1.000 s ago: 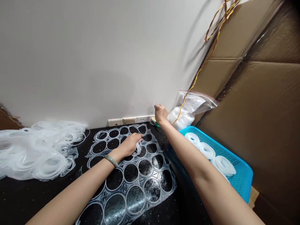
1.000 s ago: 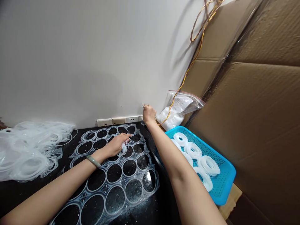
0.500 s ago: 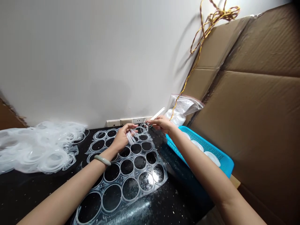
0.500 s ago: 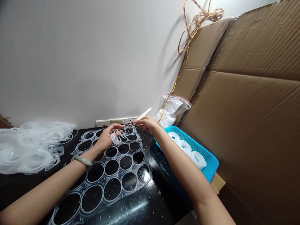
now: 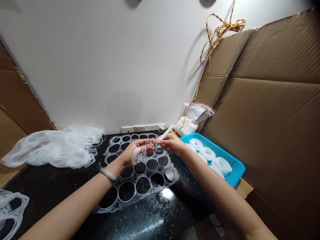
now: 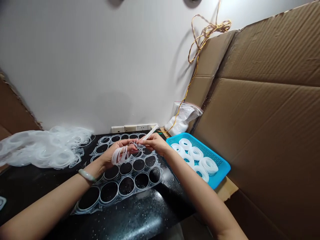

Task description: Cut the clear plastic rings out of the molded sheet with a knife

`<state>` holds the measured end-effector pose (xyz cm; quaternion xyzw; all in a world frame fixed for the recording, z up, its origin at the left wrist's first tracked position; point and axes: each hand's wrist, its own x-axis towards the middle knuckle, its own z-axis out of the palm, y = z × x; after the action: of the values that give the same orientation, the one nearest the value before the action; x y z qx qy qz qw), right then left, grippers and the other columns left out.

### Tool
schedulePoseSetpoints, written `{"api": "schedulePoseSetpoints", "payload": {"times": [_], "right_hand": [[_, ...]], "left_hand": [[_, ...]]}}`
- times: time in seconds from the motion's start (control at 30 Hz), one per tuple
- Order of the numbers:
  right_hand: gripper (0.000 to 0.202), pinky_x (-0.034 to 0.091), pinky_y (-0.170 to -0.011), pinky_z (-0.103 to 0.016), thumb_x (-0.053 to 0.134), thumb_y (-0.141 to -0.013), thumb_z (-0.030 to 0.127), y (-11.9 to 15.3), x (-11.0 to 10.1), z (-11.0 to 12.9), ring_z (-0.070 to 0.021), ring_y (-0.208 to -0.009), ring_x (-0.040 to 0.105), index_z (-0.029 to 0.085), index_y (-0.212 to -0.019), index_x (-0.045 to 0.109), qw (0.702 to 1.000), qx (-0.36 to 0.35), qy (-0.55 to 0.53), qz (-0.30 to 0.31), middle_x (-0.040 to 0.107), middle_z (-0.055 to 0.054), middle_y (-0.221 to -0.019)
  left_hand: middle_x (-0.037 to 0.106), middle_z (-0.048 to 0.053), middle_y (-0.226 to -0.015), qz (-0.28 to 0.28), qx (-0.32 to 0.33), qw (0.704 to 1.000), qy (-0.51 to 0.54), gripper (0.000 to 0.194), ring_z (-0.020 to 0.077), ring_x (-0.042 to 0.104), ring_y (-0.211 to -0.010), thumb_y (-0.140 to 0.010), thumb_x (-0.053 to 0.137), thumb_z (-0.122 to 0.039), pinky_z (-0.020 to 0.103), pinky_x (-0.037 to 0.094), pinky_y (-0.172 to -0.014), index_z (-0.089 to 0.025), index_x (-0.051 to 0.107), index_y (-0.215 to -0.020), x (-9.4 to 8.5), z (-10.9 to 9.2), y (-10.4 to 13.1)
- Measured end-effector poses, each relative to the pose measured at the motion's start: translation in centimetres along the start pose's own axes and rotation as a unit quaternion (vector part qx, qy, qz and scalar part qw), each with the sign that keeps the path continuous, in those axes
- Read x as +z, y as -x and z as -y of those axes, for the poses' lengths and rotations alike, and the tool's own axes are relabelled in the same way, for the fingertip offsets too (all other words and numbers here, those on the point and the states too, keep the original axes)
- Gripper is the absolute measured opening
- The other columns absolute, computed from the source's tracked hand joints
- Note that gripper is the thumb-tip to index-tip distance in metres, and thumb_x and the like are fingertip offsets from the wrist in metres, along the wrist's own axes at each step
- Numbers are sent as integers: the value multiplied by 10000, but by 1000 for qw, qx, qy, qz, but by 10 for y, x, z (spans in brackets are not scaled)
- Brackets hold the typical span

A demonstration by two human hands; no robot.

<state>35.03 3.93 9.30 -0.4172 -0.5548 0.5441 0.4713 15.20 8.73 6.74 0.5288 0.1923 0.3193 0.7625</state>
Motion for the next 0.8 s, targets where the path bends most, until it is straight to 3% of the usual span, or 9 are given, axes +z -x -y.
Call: {"api": "schedulePoseSetpoints", "payload": {"times": [0.23, 0.43, 0.53, 0.63, 0.7, 0.8], "right_hand": [[334, 163, -379, -188, 795, -648, 382, 20, 10, -5, -26, -397, 302, 94, -800, 719, 999, -13, 32, -6, 532, 27, -518], [346, 134, -397, -197, 812, -623, 385, 33, 11, -15, -29, -395, 281, 99, -794, 717, 999, -3, 5, -38, 482, 45, -482], [338, 142, -400, -200, 799, -640, 392, 37, 15, -20, -32, -399, 275, 105, -801, 722, 999, -11, 9, -39, 453, 56, -467], [341, 168, -400, -197, 793, -646, 391, 41, 21, -22, -33, -409, 289, 107, -823, 728, 999, -12, 7, -32, 488, 45, -497], [338, 181, -398, -194, 785, -657, 387, 44, 23, -23, -36, -409, 300, 106, -838, 731, 1000, -10, 9, -16, 488, 44, -494], [325, 198, -392, -195, 770, -678, 390, 46, 26, -25, -37, -404, 322, 108, -835, 733, 999, -30, 21, -26, 544, 19, -535]], "left_hand": [[698, 71, -727, -11, 2, 1000, -19, 181, 140, 665, -670, -717, 787, -200, 229, 503, -648, -98, 647, -766, 3, 5, 13], [665, 21, -760, 26, 4, 999, 48, 143, 129, 657, -725, -775, 732, -208, 347, 508, -882, -142, 606, -797, 3, 8, 17], [656, 16, -793, 22, -4, 998, 51, 191, 133, 661, -739, -758, 742, -185, 327, 522, -841, -153, 625, -905, 0, 12, 17], [652, 28, -836, 34, -8, 999, -4, 384, 136, 654, -738, -684, 782, -124, 269, 517, -726, -153, 647, -1043, -1, 15, 19], [639, 24, -814, 9, 19, 998, -55, 432, 122, 625, -686, -651, 796, -124, 242, 492, -645, -144, 666, -1062, 2, 16, 20], [617, 7, -741, -99, 73, 989, -82, 403, 84, 534, -556, -651, 801, -204, 210, 420, -517, -138, 692, -1033, 6, 19, 20]]}}
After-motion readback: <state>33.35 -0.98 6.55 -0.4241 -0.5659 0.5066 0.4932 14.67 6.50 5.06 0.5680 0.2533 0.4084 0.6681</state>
